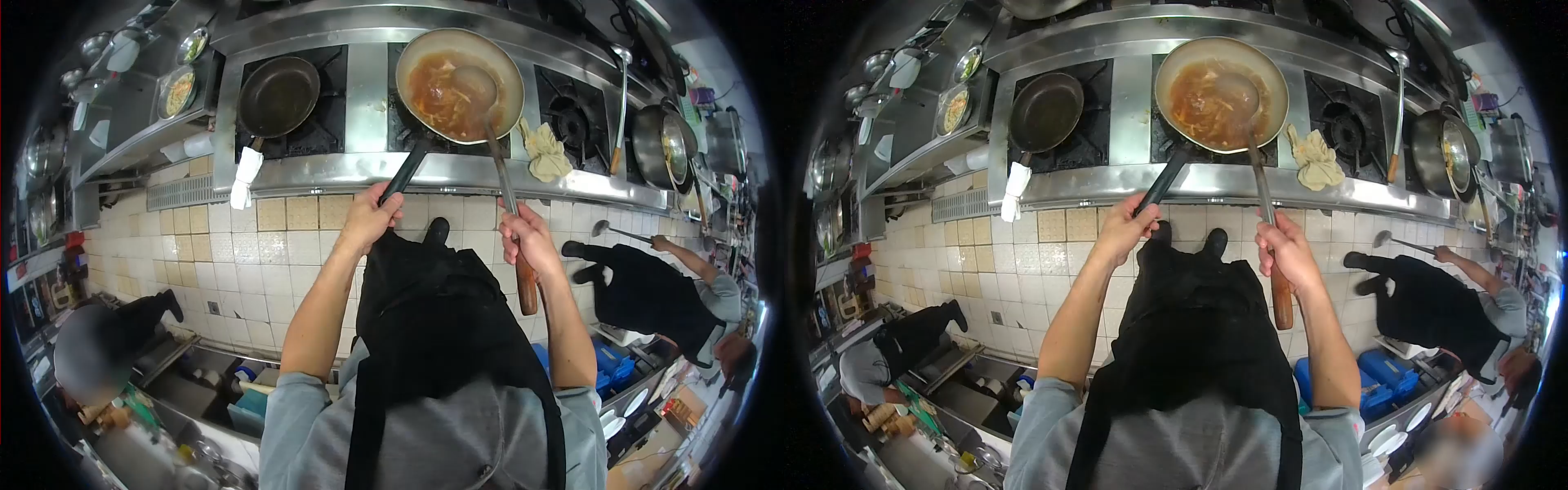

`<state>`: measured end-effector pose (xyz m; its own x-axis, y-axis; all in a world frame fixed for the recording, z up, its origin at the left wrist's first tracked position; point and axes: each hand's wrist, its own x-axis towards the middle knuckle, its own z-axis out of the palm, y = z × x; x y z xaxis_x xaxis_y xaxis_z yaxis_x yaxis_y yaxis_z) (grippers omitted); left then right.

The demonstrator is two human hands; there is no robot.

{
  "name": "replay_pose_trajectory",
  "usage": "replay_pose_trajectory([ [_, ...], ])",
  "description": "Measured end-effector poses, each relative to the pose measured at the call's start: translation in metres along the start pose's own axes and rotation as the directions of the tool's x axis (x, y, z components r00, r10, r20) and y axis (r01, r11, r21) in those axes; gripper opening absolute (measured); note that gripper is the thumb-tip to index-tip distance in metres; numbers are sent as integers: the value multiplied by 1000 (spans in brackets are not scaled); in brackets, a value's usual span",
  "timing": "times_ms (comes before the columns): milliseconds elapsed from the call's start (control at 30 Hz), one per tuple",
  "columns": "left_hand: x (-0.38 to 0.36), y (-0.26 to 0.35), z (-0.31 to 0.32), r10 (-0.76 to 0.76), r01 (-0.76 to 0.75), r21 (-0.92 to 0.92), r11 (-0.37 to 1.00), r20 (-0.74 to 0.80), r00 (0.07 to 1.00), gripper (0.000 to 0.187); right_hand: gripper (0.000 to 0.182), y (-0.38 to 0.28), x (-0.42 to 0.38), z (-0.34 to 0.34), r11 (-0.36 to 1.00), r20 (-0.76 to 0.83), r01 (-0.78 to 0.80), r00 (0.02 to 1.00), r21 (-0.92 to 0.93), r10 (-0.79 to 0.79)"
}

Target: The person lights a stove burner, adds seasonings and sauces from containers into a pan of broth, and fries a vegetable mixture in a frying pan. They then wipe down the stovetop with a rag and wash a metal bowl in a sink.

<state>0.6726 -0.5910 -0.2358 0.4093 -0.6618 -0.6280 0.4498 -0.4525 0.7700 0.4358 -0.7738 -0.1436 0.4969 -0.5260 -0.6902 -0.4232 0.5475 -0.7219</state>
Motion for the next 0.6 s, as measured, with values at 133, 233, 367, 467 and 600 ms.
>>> replay_pose_trajectory([
  [133, 0, 4, -13, 53, -53, 0, 999, -12, 999, 35, 33, -8, -2, 12, 928, 187, -149, 978, 341, 89],
  [233, 4, 6, -23, 52, -52, -3, 999, 22, 998, 38, 36, -6, -4, 19, 980, 148, -69, 988, 189, 42],
  [367, -2, 5, -25, -1, 13, -70, 997, 158, 987, 46, 42, 8, -7, 35, 945, -93, 120, 983, -305, -155],
  [467, -3, 6, -26, 7, 3, -54, 999, 175, 985, 46, 40, -2, -10, 42, 995, -57, 56, 997, -84, -61],
  [600, -3, 6, -27, 7, 6, -79, 997, 160, 987, 44, 40, -17, -9, 40, 941, 77, -76, 996, 329, 53],
])
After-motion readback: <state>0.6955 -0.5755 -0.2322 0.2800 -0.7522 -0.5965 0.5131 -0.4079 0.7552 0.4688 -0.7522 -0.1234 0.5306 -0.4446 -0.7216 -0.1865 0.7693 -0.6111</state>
